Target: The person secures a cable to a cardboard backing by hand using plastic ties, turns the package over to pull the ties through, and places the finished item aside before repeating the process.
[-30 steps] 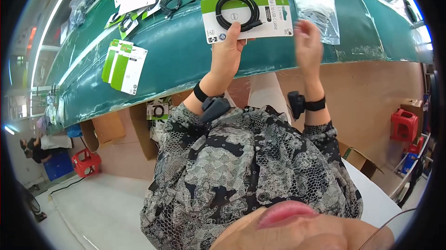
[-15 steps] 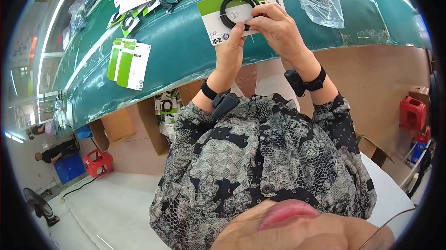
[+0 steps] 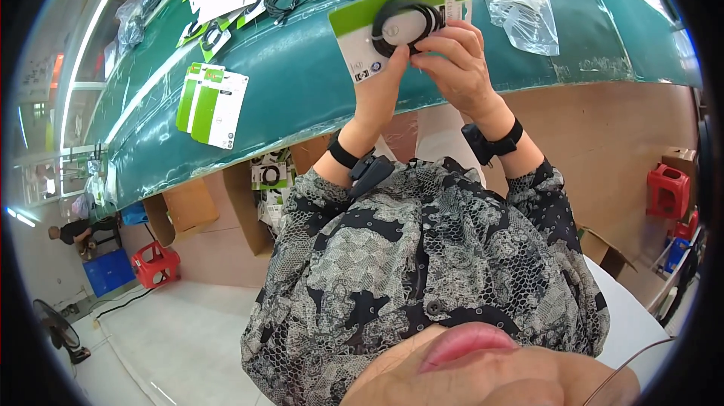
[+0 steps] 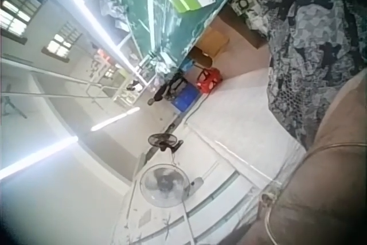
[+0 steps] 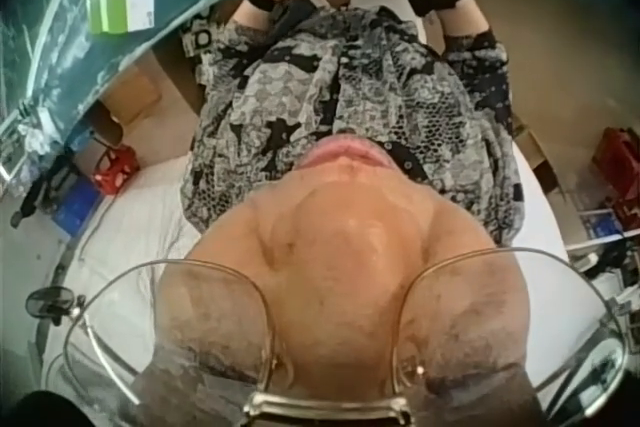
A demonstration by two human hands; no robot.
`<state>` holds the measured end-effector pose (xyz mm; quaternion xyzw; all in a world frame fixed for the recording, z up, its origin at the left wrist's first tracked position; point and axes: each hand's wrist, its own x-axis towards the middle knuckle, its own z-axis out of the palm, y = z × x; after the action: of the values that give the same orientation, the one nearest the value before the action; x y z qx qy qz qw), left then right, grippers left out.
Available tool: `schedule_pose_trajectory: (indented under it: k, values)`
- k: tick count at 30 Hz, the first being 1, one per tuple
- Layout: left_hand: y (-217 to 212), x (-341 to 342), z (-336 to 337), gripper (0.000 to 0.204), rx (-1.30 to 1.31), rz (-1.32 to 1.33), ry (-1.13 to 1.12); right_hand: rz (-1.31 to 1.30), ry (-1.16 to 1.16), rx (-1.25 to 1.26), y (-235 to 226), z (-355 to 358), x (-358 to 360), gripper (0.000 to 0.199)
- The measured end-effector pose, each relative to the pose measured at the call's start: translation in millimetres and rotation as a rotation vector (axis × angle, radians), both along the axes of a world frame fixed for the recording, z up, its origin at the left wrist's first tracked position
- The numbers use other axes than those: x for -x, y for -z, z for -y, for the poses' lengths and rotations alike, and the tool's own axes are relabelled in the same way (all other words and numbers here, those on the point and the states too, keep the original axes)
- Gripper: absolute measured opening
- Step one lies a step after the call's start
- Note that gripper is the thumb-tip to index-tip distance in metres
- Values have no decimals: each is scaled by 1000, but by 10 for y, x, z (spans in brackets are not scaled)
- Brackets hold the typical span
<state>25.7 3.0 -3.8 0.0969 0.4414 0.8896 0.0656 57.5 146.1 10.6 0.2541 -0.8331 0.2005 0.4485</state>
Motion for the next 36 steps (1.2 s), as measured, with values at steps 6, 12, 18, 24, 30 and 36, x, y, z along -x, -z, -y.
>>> schedule_pose_trajectory:
  k: [6, 12, 18, 24, 30, 36]
  values:
    - [-243, 53, 205, 29, 500, -607, -149, -171, -2, 54, -123, 88, -3, 24]
    - [-634, 9, 241, 35, 508, -1061, -301, -159, -37, 256, -238, 186, -61, 32]
    - [-709, 68, 315, 39, 553, -1225, -361, -23, -24, 193, -66, 154, -91, 33]
    - [-779, 156, 347, 41, 611, -1396, -401, 353, -114, 396, 114, 147, -140, 36]
    - [-935, 62, 396, 37, 683, -1545, -382, 418, -327, 408, 99, 122, -189, 43]
    - [-976, -4, 425, 40, 687, -1557, -396, 470, -541, 411, 55, 121, -195, 51]
